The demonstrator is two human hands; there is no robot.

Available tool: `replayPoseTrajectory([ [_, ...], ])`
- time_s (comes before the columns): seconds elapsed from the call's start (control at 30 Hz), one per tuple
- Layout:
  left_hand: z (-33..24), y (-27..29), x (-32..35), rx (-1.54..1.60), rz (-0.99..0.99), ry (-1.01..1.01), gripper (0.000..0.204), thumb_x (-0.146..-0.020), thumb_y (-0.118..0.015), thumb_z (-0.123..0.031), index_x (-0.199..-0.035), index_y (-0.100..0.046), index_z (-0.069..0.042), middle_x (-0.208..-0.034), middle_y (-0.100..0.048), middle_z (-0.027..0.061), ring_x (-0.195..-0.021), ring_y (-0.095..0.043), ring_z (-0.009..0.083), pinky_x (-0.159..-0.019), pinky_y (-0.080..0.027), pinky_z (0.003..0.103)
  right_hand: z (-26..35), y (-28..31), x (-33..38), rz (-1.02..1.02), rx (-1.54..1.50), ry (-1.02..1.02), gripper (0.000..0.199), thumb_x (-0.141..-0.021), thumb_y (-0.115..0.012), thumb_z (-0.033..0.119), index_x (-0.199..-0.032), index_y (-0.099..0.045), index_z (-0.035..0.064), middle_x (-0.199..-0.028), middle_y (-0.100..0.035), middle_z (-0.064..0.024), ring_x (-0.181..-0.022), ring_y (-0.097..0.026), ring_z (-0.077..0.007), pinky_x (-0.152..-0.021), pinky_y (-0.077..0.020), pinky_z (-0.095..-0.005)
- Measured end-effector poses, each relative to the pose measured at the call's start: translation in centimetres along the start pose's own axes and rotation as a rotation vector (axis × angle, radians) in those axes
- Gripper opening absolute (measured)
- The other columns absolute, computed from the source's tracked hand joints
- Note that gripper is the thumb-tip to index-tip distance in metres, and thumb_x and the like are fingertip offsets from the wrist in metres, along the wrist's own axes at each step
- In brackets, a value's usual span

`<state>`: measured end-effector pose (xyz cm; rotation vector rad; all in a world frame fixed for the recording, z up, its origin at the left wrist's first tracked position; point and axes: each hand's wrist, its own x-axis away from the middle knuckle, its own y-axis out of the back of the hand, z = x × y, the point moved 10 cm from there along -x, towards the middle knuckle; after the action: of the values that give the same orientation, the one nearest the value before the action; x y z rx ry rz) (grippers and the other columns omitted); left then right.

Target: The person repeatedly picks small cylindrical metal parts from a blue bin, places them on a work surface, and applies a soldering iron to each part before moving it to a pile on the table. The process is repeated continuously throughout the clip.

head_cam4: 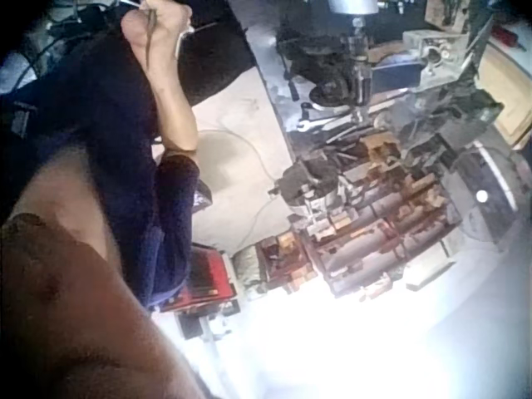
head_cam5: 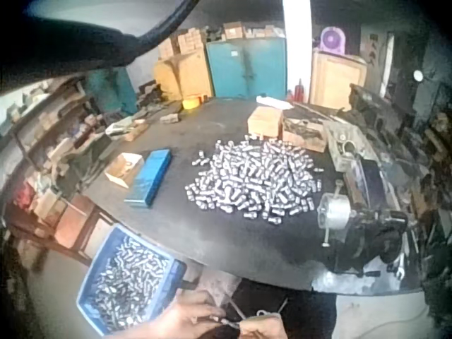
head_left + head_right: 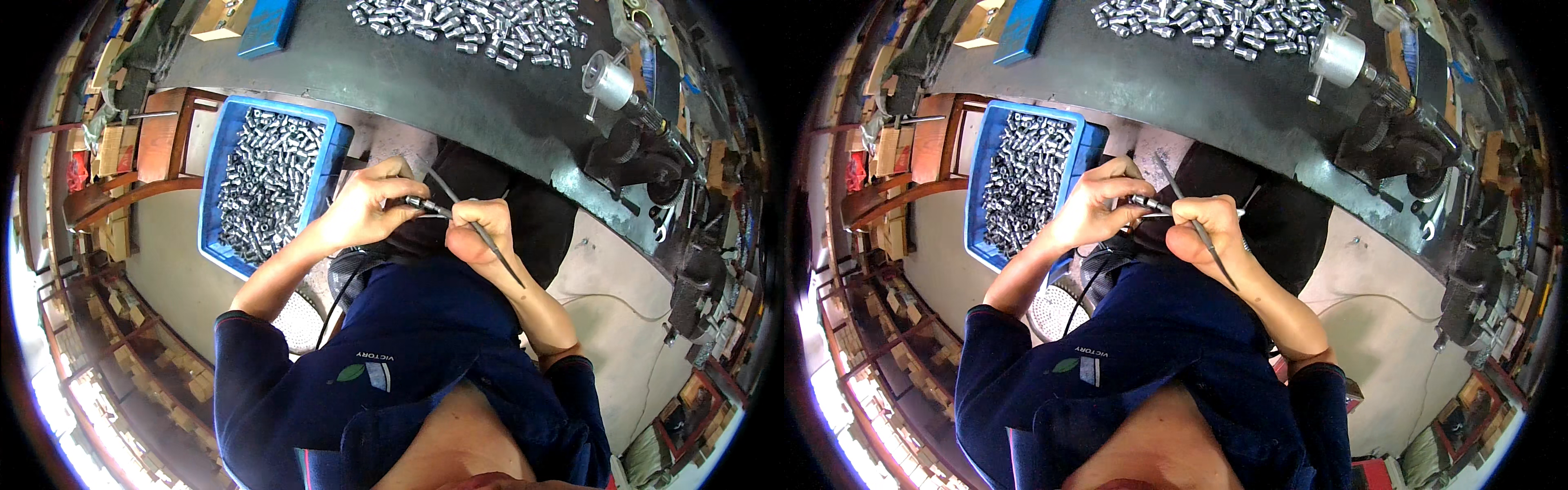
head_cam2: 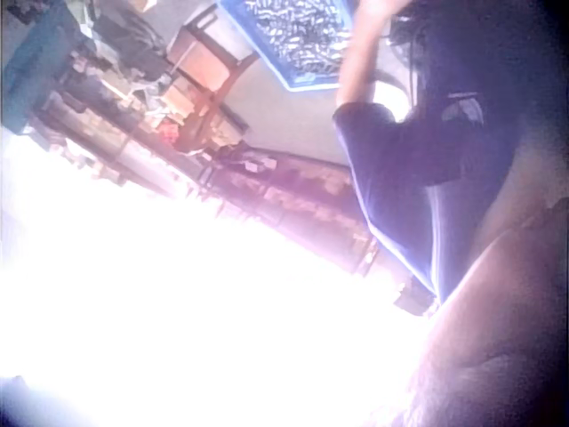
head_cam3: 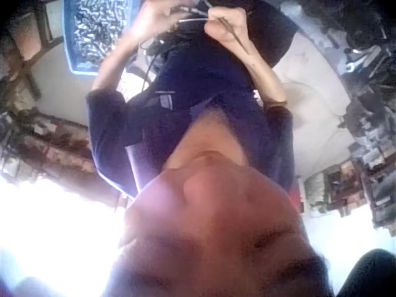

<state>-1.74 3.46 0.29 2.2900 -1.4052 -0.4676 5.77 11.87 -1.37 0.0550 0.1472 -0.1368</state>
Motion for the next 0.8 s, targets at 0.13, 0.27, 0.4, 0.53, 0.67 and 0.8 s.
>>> replayPoseTrajectory([
  [0.13, -1.1, -0.4, -0.4, -0.137, 0.018, -0.039, 0.029, -0.06, -0.072, 0.003, -0.087, -0.067, -0.004, -0.076, -0.051, 0.007, -0.065, -0.054, 0.0173, -0.056, -0.043, 0.027, 0.1, -0.2, 0.2, 0.007, 0.081, -0.01, 0.029, -0.064, -0.057, 0.008, -0.054, -0.03, 0.0042, -0.051, -0.025, -0.0039, -0.046, -0.027, -0.01, -0.043, -0.0205, -0.0291],
  [0.27, -2.4, -1.2, -0.9, -0.198, 0.019, -0.165, 0.029, -0.06, -0.072, 0.002, -0.088, -0.067, -0.004, -0.076, -0.051, 0.0076, -0.066, -0.055, 0.0184, -0.056, -0.043, 0.028, 0.2, 0.1, 0.3, -0.002, 0.085, 0.012, 0.031, -0.067, -0.059, 0.011, -0.057, -0.031, 0.0031, -0.053, -0.022, -0.0057, -0.047, -0.026, -0.0097, -0.042, -0.0211, -0.0294],
  [0.4, -2.2, -1.0, -1.5, -0.077, 0.05, -0.132, 0.028, -0.062, -0.073, 0.001, -0.088, -0.067, -0.004, -0.076, -0.053, 0.0071, -0.068, -0.056, 0.0172, -0.056, -0.044, 0.029, -1.2, 0.7, 0.7, -0.065, -0.043, -0.034, 0.03, -0.067, -0.057, 0.01, -0.054, -0.03, 0.004, -0.052, -0.022, -0.0034, -0.046, -0.026, -0.0086, -0.042, -0.0203, -0.0282],
  [0.53, 0.7, -1.6, -1.2, 0.433, 0.098, 0.179, 0.022, -0.076, -0.069, -0.004, -0.096, -0.063, 0.001, -0.079, -0.061, 0.006, -0.062, -0.058, 0.0119, -0.052, -0.045, 0.024, -3.0, 0.8, 1.4, -0.053, -0.114, -0.103, 0.03, -0.07, -0.056, 0.005, -0.051, -0.032, 0.0035, -0.051, -0.039, -0.0032, -0.046, -0.046, -0.0098, -0.045, -0.0382, -0.0247],
  [0.67, 2.2, -2.3, -0.3, 0.631, 0.108, 0.324, 0.017, -0.083, -0.064, -0.006, -0.097, -0.061, 0.004, -0.076, -0.062, 0.004, -0.058, -0.057, 0.0075, -0.051, -0.044, 0.019, -3.2, 0.9, 1.6, -0.069, -0.151, -0.098, 0.032, -0.071, -0.055, 0.005, -0.05, -0.032, 0.0045, -0.05, -0.039, -0.0028, -0.045, -0.046, -0.0113, -0.045, -0.04, -0.0256],
  [0.8, 4.3, 1.8, -1.0, -0.005, -0.141, 0.219, 0.017, -0.071, -0.069, -0.007, -0.086, -0.065, -0.001, -0.062, -0.058, 0.0057, -0.05, -0.052, 0.007, -0.045, -0.041, 0.025, 0.3, 1.8, 1.9, -0.146, -0.207, -0.054, 0.027, -0.066, -0.051, 0.001, -0.051, -0.028, 0.0022, -0.046, -0.037, -0.0047, -0.04, -0.045, -0.0116, -0.04, -0.0391, -0.0257],
])
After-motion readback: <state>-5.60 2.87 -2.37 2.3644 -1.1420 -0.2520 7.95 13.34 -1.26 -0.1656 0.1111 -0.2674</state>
